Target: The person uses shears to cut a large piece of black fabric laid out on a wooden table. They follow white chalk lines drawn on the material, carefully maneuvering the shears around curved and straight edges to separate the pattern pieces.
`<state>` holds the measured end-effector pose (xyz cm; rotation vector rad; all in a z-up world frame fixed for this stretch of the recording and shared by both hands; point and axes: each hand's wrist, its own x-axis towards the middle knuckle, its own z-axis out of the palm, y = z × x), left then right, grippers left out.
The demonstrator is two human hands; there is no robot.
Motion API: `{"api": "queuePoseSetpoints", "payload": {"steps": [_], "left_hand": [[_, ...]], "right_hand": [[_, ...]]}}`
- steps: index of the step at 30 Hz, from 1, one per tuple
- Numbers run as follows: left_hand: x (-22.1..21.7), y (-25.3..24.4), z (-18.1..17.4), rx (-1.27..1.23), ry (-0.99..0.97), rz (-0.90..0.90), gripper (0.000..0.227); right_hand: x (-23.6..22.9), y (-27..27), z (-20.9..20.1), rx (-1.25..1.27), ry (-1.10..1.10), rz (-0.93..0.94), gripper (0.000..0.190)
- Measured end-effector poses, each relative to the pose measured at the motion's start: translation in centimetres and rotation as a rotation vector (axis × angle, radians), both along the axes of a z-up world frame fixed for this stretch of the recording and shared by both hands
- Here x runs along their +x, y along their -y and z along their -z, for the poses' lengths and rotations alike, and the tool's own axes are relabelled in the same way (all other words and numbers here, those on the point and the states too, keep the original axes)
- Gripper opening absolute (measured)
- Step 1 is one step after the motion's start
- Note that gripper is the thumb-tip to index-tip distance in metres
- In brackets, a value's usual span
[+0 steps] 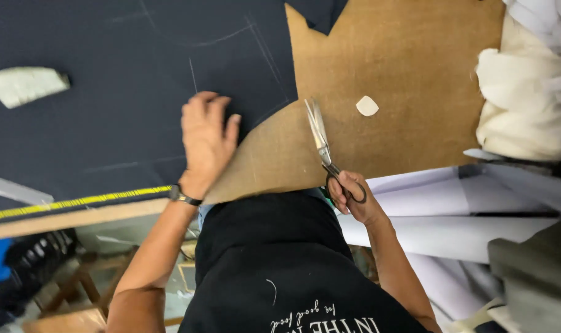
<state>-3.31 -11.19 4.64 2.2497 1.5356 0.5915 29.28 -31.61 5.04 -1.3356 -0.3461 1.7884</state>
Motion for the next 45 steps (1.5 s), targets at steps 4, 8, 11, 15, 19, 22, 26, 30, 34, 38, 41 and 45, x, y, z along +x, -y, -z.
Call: {"api": "queuePoseSetpoints", "payload": {"steps": [4,8,11,15,19,22,26,30,34,38,41,45], "left_hand": [[-0.1,2.8,0.4,-0.139,0.115,-0.194,0.039],[1.2,4.1,-0.8,-0.345,0.398,-0.253,0.043],[1.4,4.1,-3.4,-0.610,0.621,-0.158,0.038],[1.8,2.6,-4.4,-0.607,0.683,-0.037,0.021],[2.2,-1.8,-2.2,-0.024,0.395,0.007,0.014],[2.8,-4.8,-0.9,0.210,0.144,0.097,0.027],[3.3,-6.9,2.2,0.231,0.081,0.224,0.033],[3.5,-7.3,3.6,0.245,0.082,0.229,0.030],[3.4,-7.2,4.0,0.231,0.107,0.220,0.029],[3.4,-7.1,4.1,0.231,0.105,0.215,0.030],[3.3,-7.1,4.1,0.230,0.099,0.216,0.031],[3.4,-7.1,4.1,0.229,0.098,0.212,0.031]], "right_hand": [[2.3,0.3,0.9,-0.073,-0.129,-0.097,0.064],[4.2,-0.3,3.0,-0.151,-0.340,-0.167,0.072],[5.1,-1.5,4.3,-0.150,-0.444,-0.210,0.074],[5.3,-2.7,5.1,-0.117,-0.412,-0.260,0.071],[4.0,-4.2,3.0,-0.040,-0.186,-0.296,0.059],[2.2,-5.8,-0.1,-0.083,0.168,-0.379,0.045],[1.3,-6.1,-0.9,-0.072,0.439,-0.430,0.046],[0.8,-6.3,-0.8,-0.031,0.531,-0.456,0.049],[0.9,-6.5,-0.4,-0.041,0.539,-0.452,0.051],[1.1,-6.7,-0.1,-0.016,0.592,-0.496,0.048],[1.0,-6.8,-0.1,-0.021,0.607,-0.498,0.050],[0.8,-6.6,-0.1,-0.017,0.606,-0.496,0.048]]}}
